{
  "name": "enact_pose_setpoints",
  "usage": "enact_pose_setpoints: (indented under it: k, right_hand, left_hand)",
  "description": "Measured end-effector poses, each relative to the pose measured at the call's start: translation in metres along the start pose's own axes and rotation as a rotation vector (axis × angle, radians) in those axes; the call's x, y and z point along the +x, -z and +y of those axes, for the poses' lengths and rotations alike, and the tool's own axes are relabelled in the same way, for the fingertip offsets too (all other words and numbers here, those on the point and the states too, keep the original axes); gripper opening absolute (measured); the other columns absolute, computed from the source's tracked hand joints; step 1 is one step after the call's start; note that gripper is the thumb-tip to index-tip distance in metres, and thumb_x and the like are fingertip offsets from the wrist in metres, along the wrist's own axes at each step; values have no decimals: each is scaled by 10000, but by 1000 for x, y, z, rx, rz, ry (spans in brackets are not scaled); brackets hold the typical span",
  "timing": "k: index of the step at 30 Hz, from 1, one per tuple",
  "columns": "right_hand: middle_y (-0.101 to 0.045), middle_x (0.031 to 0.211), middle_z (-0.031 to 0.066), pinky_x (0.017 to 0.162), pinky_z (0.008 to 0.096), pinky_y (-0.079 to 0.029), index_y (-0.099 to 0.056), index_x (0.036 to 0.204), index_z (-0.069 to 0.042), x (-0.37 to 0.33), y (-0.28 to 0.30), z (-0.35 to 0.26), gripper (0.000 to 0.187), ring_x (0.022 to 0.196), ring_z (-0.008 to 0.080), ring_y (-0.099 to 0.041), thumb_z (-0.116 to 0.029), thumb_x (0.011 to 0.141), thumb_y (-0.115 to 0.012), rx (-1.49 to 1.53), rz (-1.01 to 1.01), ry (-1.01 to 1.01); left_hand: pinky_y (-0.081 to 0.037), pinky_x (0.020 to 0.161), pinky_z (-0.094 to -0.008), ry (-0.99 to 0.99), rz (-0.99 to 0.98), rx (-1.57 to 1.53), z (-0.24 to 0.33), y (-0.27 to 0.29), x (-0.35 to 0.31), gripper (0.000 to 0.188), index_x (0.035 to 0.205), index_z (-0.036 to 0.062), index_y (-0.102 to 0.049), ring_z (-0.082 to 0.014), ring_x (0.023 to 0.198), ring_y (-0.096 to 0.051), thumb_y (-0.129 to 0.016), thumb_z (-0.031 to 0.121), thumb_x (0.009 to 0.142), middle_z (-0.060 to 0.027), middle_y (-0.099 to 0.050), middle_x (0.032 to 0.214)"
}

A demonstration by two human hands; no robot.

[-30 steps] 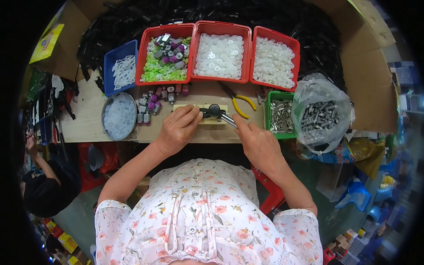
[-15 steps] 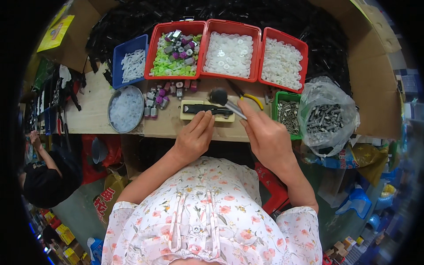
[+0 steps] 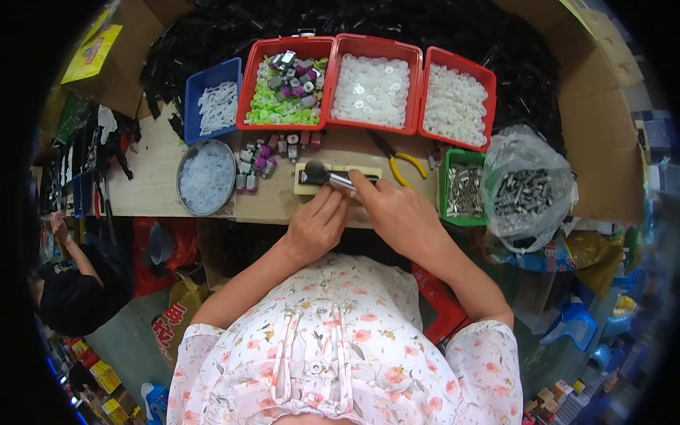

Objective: Manually assemble small electronic components and housings using a hammer and pliers at a workbench.

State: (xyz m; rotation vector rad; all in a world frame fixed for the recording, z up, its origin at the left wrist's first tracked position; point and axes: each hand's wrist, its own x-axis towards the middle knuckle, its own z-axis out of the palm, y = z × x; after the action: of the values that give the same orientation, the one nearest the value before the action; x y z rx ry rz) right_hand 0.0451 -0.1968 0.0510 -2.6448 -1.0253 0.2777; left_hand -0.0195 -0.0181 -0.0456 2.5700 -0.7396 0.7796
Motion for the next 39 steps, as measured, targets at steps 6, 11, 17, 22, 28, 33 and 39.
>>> enact_pose_setpoints:
  k: [6,11,17,22,28,33,39]
  right_hand:
    - [-665,916,203,646,468,-519,-568,1314,-47,0,2,-5,402,751,397,-651,-64,917,-628,59,23,8]
    - [-681,971,208,672,443,-536,-566,1319,-44,-8,17,0,401,801,391,-667,-53,922,-623,140,201,35]
    - [-678,1114,226,752,393,-561,-582,1302,-14,-11,4,13,397,925,377,-694,-7,908,-627,85,-54,-214]
    - [-615,790,155,556,453,-491,-557,1330,-85,-26,0,15,421,616,349,-609,-106,919,-645,169,436,128]
    - [-682,926,202,631,423,-538,-599,1283,-21,-45,11,9,392,745,354,-684,-13,893,-641,238,353,47]
    - [-693,968,200,648,380,-548,-609,1277,-30,-47,-5,19,414,753,353,-685,36,869,-637,-6,1,-138]
    - [-696,1034,211,667,388,-547,-599,1292,-35,-70,6,27,413,773,358,-689,6,884,-645,177,395,-83]
  left_hand:
    - [-535,930,-364,3,7,-12,2,4,2,387,1093,-137,-642,-349,1105,-615,-598,51,758,-228,-632,1146]
    - [-536,928,-382,77,46,-102,-6,17,-1,361,1110,-101,-653,-351,1097,-631,-642,26,773,-214,-650,1147]
    - [-543,885,-378,117,48,-37,-12,14,-1,340,1100,-63,-676,-328,1067,-640,-676,22,771,-187,-661,1133]
    - [-557,830,-378,107,74,-66,-14,14,2,310,1063,-69,-676,-317,1002,-647,-707,-36,756,-170,-668,1081]
    - [-558,805,-373,92,61,-35,-15,18,1,320,1068,-59,-682,-308,974,-658,-703,-39,749,-160,-673,1084]
    - [-555,789,-375,51,49,-19,-18,16,4,313,1062,-46,-685,-305,971,-659,-705,-23,751,-159,-674,1073]
    - [-546,786,-379,6,20,12,-18,20,9,313,1061,-33,-689,-297,938,-653,-712,5,752,-151,-671,1041]
